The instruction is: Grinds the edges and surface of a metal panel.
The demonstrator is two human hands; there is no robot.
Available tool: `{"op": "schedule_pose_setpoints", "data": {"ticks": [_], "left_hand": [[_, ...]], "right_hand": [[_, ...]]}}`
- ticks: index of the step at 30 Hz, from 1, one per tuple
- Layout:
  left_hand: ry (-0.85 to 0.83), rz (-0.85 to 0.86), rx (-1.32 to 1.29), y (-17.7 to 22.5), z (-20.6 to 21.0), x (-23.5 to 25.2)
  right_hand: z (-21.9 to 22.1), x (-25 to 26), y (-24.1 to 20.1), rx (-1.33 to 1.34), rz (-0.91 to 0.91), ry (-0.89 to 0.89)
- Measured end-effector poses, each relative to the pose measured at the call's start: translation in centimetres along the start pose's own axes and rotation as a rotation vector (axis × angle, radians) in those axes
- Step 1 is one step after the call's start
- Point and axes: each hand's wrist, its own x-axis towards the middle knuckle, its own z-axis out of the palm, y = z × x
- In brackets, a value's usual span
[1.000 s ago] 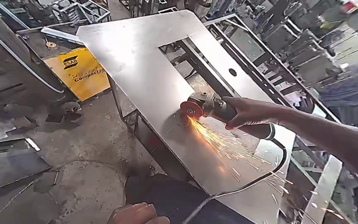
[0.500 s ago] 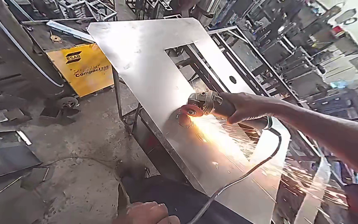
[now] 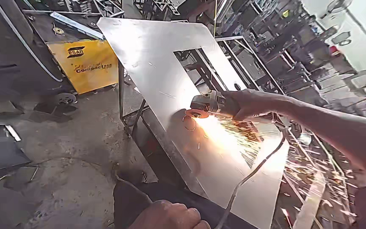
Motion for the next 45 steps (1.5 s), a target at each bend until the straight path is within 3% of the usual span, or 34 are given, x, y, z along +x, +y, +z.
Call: {"op": "schedule_pose_setpoints", "data": {"ticks": [13,19,23,29,33,39,45], "left_hand": [[0.019,-0.003,0.008,-0.1,0.2,0.2],[0.028,-0.001,0.022,-0.1,0.1,0.4],[0.029,0.003,0.027,-0.1,-0.1,0.5],[0.029,0.003,0.031,-0.2,-0.1,0.5],[0.024,-0.008,0.044,0.1,-0.5,0.1],[-0.002,-0.01,0.038,0.3,-0.5,-0.4],[-0.008,-0.006,0.063,0.7,-0.1,-0.3]], "right_hand": [[-1.7,0.7,-1.6,-0.13,0.011,-0.026],[-2.4,0.8,-1.2,-0.114,-0.103,-0.03],[-2.7,0.9,-2.1,-0.17,-0.034,-0.032],[-3.0,0.7,-2.3,-0.184,-0.072,-0.008],[-1.5,-1.2,-3.0,-0.12,-0.001,-0.001],[3.2,-4.5,-2.5,0.246,0.033,0.021],[5.6,-5.2,-2.1,0.288,0.057,0.029]]}}
